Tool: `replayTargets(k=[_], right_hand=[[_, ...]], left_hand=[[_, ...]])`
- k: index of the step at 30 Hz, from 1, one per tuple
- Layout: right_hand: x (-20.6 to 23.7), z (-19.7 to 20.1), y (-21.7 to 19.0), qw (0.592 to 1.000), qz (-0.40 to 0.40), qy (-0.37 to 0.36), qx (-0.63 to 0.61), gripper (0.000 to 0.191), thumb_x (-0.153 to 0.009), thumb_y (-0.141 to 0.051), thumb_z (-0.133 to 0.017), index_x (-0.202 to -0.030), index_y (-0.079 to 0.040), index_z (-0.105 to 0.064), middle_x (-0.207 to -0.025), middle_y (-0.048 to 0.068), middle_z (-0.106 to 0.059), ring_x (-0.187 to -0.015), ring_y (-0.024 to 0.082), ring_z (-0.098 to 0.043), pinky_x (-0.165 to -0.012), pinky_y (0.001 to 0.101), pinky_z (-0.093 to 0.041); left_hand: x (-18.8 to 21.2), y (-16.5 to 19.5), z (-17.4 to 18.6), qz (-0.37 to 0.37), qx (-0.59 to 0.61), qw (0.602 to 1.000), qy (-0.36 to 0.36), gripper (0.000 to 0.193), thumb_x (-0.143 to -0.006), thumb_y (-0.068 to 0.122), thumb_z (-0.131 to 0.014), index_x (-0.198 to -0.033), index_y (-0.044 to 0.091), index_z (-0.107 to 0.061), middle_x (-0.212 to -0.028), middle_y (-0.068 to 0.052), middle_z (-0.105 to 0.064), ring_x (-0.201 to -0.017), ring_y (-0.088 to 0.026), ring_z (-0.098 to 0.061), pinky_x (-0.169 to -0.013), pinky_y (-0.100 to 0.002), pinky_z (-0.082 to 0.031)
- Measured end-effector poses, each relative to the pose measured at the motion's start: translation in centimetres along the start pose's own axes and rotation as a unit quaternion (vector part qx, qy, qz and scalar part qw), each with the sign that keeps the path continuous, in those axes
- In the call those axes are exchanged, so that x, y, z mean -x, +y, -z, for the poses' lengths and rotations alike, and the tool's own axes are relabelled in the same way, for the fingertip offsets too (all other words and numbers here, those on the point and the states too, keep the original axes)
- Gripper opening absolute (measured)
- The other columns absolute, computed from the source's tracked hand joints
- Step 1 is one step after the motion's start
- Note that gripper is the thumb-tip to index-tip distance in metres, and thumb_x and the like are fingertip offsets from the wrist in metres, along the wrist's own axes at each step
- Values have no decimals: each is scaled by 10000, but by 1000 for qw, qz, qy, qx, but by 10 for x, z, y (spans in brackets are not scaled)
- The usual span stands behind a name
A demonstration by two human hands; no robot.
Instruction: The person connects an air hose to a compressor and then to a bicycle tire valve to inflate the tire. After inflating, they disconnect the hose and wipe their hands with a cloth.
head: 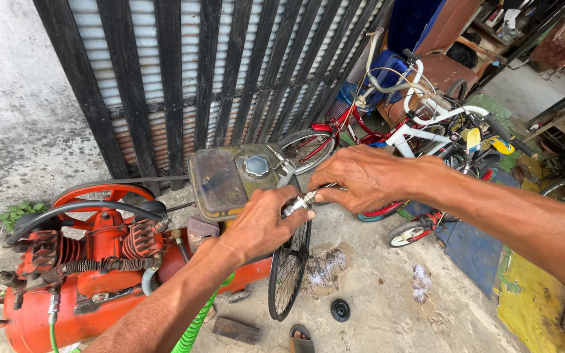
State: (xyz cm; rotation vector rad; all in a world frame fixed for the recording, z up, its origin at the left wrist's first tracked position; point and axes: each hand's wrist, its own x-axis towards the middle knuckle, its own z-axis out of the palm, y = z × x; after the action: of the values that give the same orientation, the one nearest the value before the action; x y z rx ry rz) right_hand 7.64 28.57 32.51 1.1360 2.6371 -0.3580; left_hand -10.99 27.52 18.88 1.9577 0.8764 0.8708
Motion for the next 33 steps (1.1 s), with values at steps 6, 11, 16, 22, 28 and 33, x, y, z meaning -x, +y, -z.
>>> replayTargets(k=[6, 11, 16, 22, 28, 33], right_hand=[[3, 10, -3, 998, -44, -22, 43, 321, -891, -303, -644, -1130, -109, -736, -971, 109, -754, -896, 341, -697, -769, 495, -523], [-3, 6, -1, 1000, -10, -9, 24, 279, -915, -285, -639, -1062, -66, -731, -945, 125, -744, -880, 346, -698, -778, 492, -533], [-6, 6, -5, 998, 24, 20, 55, 265, -920, -240, -632, -1080, -50, -723, -932, 132, -724, -902, 351, -686, -775, 498, -519], [-16, 0, -22, 963, 118, 197, 141, 283, -856, -127, -692, -1122, -32, -709, -980, 149, -694, -936, 351, -679, -789, 477, -527], [-18, -41, -36, 879, 54, 463, -106, 213, -981, -100, -676, -1173, -9, -661, -1102, 124, -701, -1030, 235, -705, -893, 350, -577], [-53, -65, -43, 816, -73, 326, -472, 326, -1004, -267, -555, -1247, -60, -617, -1110, 38, -729, -1016, 133, -719, -806, 321, -599]], left_hand=[[-3, -3, 1, 84, 101, 990, -59, 421, -961, 400, -654, -970, -11, -746, -658, -72, -620, -614, -156, -558, -596, -373, -476], [2, -2, -3, 85, 131, 988, 4, 365, -908, 367, -682, -1010, 28, -770, -679, -45, -646, -628, -107, -540, -586, -324, -469], [7, -2, -1, 79, 115, 988, 60, 357, -905, 353, -691, -1008, 16, -753, -704, -41, -680, -653, -94, -560, -609, -320, -471], [11, -12, 7, 49, 166, 979, 108, 325, -950, 304, -677, -1018, -11, -718, -743, -5, -694, -690, -65, -569, -626, -277, -489], [12, -17, 21, 103, 341, 922, 154, 213, -951, 212, -728, -957, 3, -687, -680, 4, -570, -544, -63, -434, -471, -250, -318], [21, -11, 50, 90, 379, 906, 165, 173, -926, 210, -703, -928, 40, -670, -673, 43, -621, -525, -38, -480, -460, -229, -356]])
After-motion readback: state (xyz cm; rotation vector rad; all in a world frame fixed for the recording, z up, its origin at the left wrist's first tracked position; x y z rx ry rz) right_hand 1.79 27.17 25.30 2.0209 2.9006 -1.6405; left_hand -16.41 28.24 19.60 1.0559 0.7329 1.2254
